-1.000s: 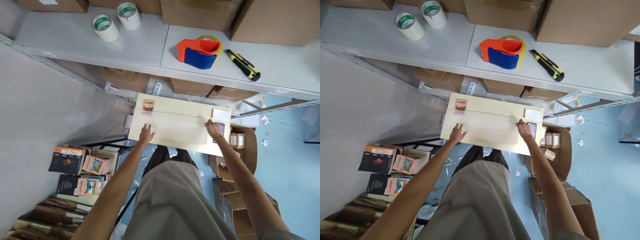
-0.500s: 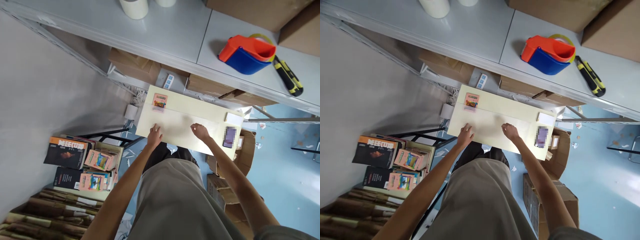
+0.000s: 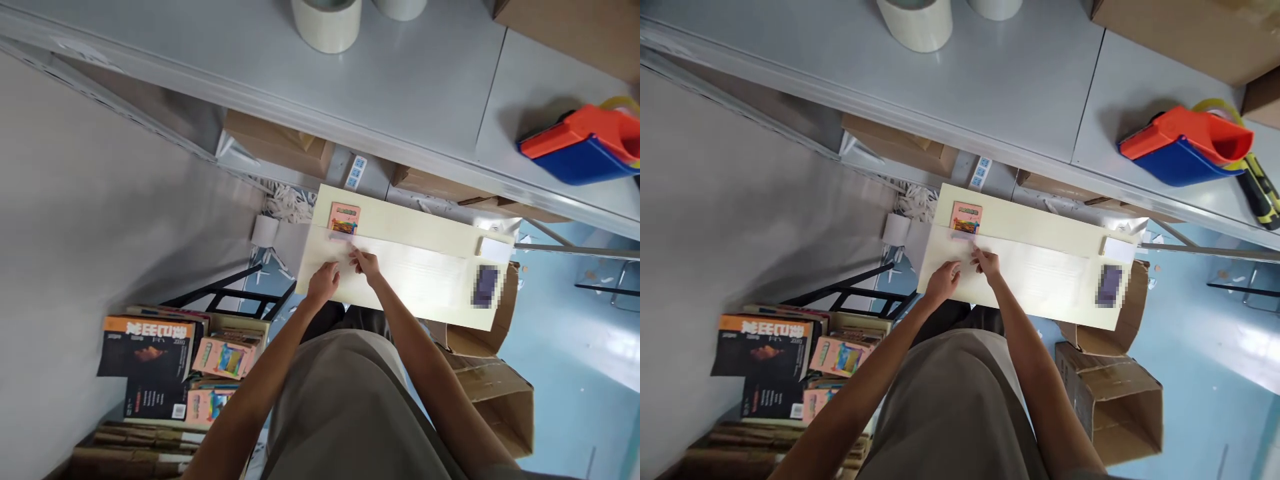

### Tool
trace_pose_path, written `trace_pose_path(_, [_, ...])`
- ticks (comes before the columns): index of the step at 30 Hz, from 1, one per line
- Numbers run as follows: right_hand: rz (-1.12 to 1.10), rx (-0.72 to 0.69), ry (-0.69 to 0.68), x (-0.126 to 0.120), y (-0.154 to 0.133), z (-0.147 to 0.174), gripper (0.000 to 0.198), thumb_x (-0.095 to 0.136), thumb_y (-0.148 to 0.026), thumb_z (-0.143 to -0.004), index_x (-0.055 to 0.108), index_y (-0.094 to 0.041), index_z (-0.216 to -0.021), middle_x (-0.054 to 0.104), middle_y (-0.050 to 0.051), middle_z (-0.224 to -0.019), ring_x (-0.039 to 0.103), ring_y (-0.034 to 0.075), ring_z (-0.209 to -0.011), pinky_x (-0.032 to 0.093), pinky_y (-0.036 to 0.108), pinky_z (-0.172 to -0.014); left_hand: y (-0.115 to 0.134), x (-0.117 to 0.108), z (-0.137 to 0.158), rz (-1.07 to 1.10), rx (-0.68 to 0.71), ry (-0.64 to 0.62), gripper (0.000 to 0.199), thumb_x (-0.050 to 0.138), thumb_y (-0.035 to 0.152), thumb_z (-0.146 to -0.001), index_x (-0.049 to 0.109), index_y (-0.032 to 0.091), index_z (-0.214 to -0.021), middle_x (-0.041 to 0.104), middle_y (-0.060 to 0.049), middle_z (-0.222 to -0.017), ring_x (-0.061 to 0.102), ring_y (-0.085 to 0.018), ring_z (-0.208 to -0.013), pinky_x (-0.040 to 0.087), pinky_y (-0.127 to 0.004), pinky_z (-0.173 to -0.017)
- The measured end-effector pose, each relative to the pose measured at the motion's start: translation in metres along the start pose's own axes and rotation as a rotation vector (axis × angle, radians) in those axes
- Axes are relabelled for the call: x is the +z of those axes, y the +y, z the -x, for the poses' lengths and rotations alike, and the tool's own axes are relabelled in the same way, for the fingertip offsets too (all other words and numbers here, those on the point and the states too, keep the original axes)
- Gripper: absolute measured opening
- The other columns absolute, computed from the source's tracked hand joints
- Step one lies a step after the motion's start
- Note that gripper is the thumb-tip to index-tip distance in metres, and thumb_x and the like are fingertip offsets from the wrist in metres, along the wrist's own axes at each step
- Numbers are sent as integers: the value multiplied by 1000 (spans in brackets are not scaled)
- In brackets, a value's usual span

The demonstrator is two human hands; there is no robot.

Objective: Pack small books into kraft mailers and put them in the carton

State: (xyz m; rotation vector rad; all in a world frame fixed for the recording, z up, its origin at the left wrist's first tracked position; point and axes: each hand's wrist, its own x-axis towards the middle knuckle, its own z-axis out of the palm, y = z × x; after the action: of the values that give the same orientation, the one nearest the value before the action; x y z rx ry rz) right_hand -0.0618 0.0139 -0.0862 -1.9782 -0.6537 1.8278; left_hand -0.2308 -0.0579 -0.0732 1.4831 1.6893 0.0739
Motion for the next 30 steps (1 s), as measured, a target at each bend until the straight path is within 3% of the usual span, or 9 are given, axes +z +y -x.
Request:
trace_pose_path(3, [-9,46,94,8,4,-4,52,76,-62,-98,76,-14,-79,73,4,-60,51,7,-37,39,21,-38,-3,-19,-20,38,11,7,38,53,17,-105,69,20,-139,77,-12,-133,78,-25,-108,59,-38,-105])
trace_pose_path(9, [-29,94,125,12,4,-5,55,74,-64,-99,75,-14,-75,74,5,-58,56,9,-37,42,19,-37,9,-55,-68,42,26,218,39,54,21,-106,63,18,-144,67,-17,-148,75,-28,-118,59,-37,-101])
trace_pose_path(13, [-31,129,118,13,4,-6,53,79,-64,-95,76,-15,-77,76,5,-62,62,10,-40,49,18,-39,25,-68,-103,20,-107,292,43,64,30,-105,60,14,-145,64,-22,-149,74,-34,-120,59,-39,-93])
trace_pose_path(16, [-42,135,147,15,5,-9,51,78,-60,-97,75,-15,-75,75,5,-59,61,10,-39,49,18,-38,33,-72,-123,33,-206,287,49,76,33,-98,62,13,-141,68,-22,-144,75,-36,-118,59,-39,-93])
trace_pose_path(19, [-48,150,126,15,6,-12,51,79,-61,-97,74,-15,-75,75,5,-59,64,11,-40,49,18,-38,36,-77,-136,81,-272,241,42,85,30,-91,70,15,-127,76,-18,-132,76,-33,-115,58,-38,-96])
trace_pose_path(24, [-62,154,99,15,11,-17,49,74,-56,-103,74,-15,-75,76,4,-62,65,10,-42,48,16,-38,43,-88,-145,135,-255,205,13,78,30,-96,78,19,-103,84,-12,-110,79,-26,-103,57,-35,-95])
trace_pose_path(30, [-134,167,-14,13,11,-23,50,67,-55,-108,74,-14,-80,77,5,-65,68,11,-47,52,17,-45,83,-98,-109,138,17,520,14,70,32,-102,78,21,-100,83,-9,-112,75,-23,-110,55,-34,-103])
